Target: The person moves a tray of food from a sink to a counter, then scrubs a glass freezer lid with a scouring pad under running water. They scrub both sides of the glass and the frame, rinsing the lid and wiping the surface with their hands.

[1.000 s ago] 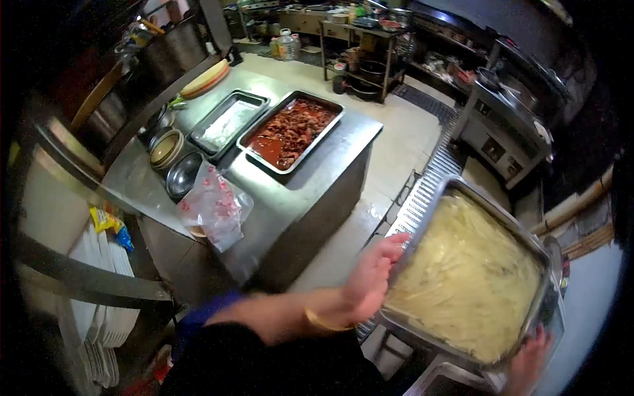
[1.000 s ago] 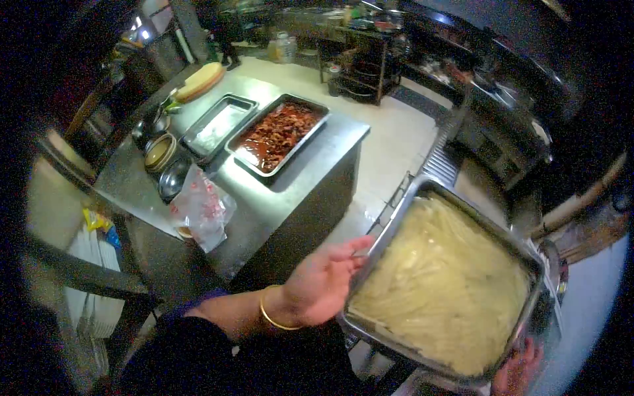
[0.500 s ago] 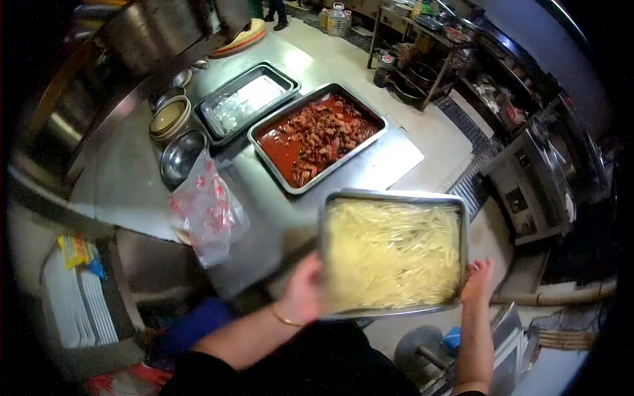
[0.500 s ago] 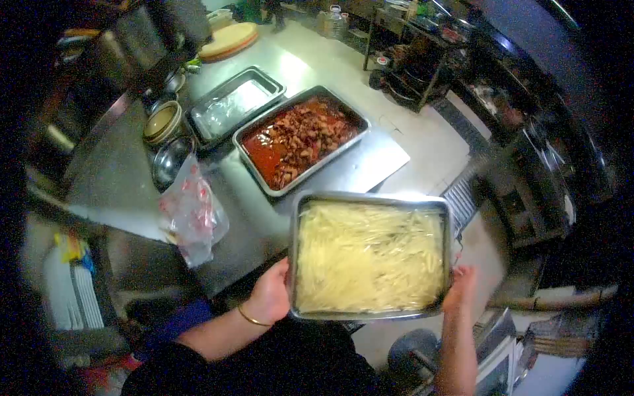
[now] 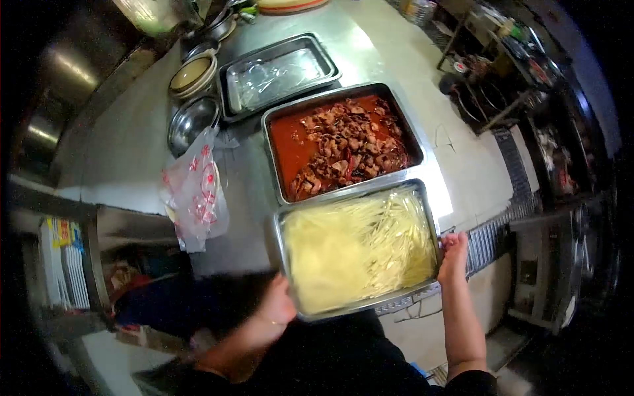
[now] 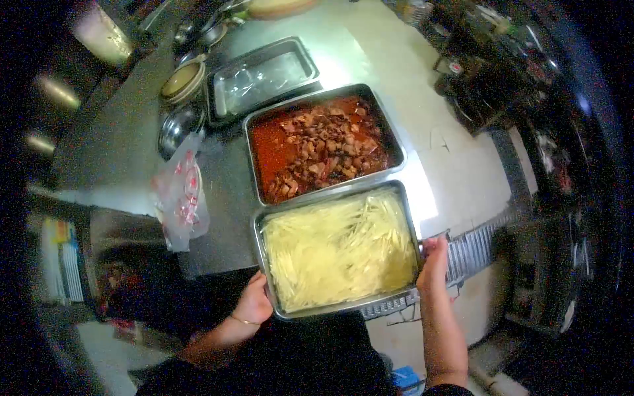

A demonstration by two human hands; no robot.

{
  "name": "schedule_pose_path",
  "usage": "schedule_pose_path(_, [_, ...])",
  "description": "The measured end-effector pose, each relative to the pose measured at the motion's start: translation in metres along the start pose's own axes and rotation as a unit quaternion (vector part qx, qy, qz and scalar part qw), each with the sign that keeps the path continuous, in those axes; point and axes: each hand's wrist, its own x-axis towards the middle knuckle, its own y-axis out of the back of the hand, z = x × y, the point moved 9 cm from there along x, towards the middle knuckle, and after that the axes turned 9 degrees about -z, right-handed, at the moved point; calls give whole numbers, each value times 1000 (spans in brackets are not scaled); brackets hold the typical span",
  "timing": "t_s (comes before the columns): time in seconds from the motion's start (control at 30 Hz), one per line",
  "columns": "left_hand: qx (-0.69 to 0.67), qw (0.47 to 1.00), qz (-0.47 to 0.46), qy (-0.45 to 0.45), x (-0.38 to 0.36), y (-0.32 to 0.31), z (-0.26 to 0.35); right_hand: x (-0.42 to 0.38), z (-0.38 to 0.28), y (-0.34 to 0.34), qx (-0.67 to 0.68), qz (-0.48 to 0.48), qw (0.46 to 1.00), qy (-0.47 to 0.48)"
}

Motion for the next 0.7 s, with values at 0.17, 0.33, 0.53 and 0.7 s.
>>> schedule_pose_path(0.17, [-35,996,48,-63,-5,-15,-4,39,-21,-20,-18,-65,998,-9])
schedule_pose_path(0.33, [-10,996,5,-89,-8,-49,15,46,-34,-27,-16,-50,997,-58])
schedule_pose_path(0.53, [-59,994,-15,-88,2,-65,50,32,-44,-67,-62,-41,995,-73])
schedule_pose_path(0.7, [-133,985,84,-75,19,-54,82,22,-97,-149,-161,-22,983,-89])
